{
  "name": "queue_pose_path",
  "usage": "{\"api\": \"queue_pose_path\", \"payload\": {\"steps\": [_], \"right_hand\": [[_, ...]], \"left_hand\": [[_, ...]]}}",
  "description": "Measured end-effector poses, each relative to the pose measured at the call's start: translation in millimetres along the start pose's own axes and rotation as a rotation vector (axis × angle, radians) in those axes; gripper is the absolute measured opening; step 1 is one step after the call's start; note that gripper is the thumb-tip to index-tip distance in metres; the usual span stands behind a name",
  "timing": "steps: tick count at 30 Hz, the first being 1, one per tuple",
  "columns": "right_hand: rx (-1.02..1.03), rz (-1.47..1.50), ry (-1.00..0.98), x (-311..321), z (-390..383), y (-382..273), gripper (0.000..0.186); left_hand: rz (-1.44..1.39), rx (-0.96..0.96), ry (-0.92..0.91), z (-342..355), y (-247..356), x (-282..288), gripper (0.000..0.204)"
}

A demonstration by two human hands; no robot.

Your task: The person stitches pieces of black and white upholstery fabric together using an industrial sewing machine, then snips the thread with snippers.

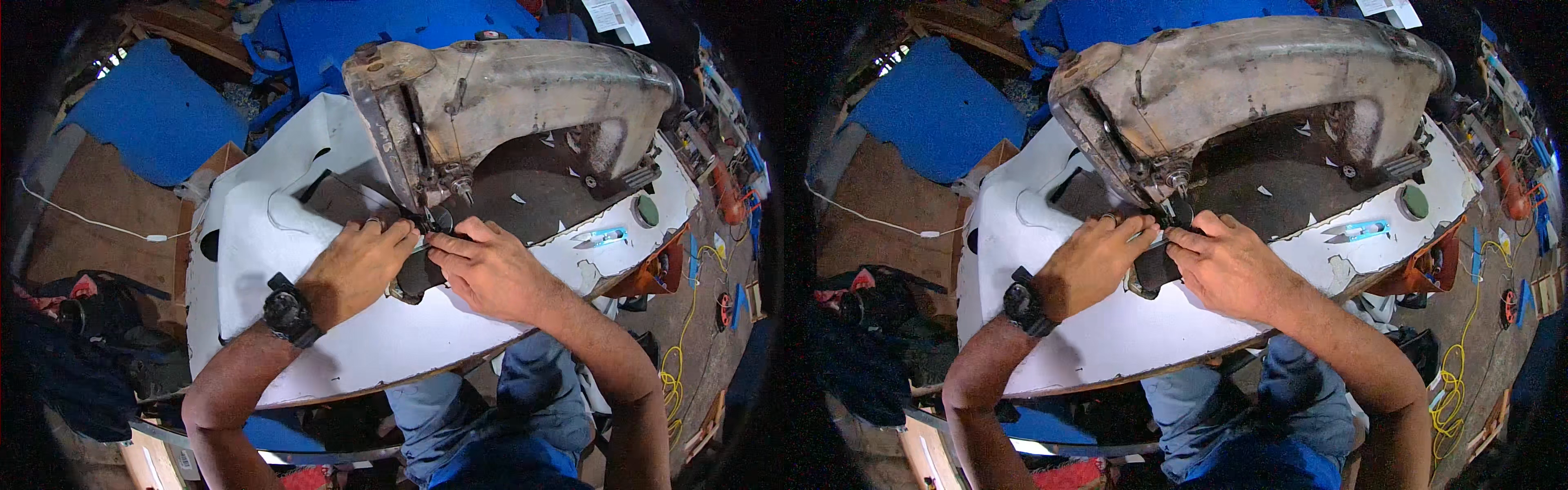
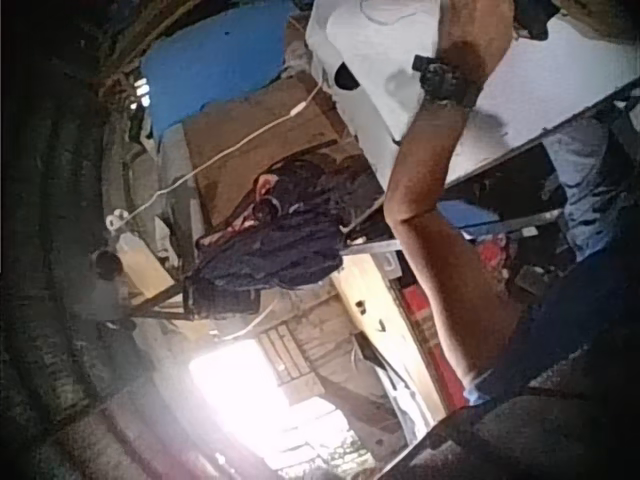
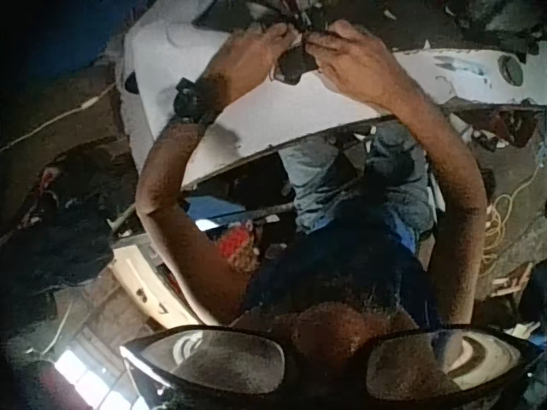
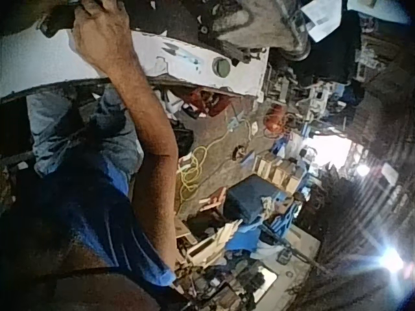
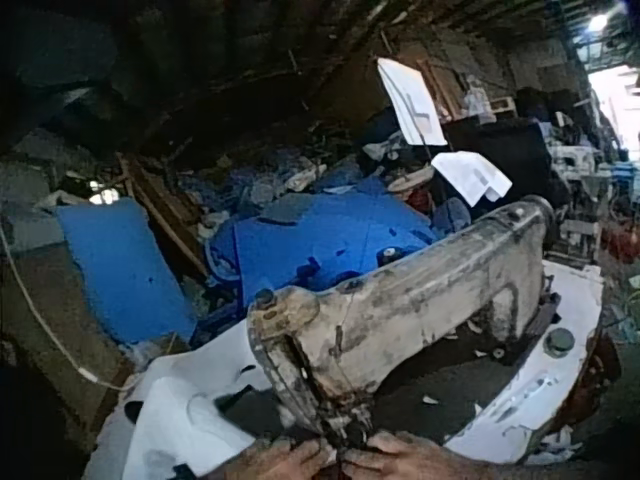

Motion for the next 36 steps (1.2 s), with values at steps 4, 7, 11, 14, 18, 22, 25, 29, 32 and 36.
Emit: {"api": "queue_pose_path", "payload": {"steps": [4,7,11,14,18,22,25,29,32,36], "right_hand": [[0.014,-0.006,0.043,-2.1,-1.8,1.6,0.024],[0.028,-0.028,0.060,-3.4,-2.7,2.3,0.022],[0.011,0.007,0.071,-4.8,-4.7,6.1,0.021],[0.014,-0.008,0.025,-7.7,-4.9,5.2,0.021],[0.007,0.004,0.018,-7.6,-3.9,4.5,0.022],[0.000,0.002,0.032,-4.3,-6.6,6.3,0.024],[-0.008,0.017,0.021,-4.2,-5.5,7.7,0.025],[-0.031,0.025,0.032,-2.2,-5.5,8.1,0.025],[-0.032,0.032,0.052,-2.6,-7.7,9.9,0.025],[-0.040,0.049,0.104,0.1,-8.5,10.9,0.026]], "left_hand": [[0.231,0.034,0.115,-0.5,10.9,-10.2,0.046],[0.273,-0.011,0.140,-1.2,13.4,-6.3,0.045],[0.219,0.000,0.078,3.2,16.1,-6.1,0.045],[0.195,0.020,0.067,3.2,17.4,-6.8,0.044],[0.137,0.086,0.025,3.5,14.2,-10.6,0.039],[0.112,0.074,-0.002,8.7,17.7,-5.7,0.039],[0.066,0.082,0.027,8.1,17.1,-5.0,0.039],[0.049,0.114,0.058,8.4,17.8,-5.1,0.039],[0.069,0.141,0.020,12.5,20.9,-6.4,0.039],[0.025,0.169,-0.004,11.3,18.8,-4.5,0.039]]}}
Point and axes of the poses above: each hand's wrist, its own z-axis towards the middle knuckle, its own x-axis out of the back of the hand, y = z × x, the point moved 9 cm from there along z, towards the middle knuckle, and after that the axes turned 10 degrees about x, right-handed, at the moved point
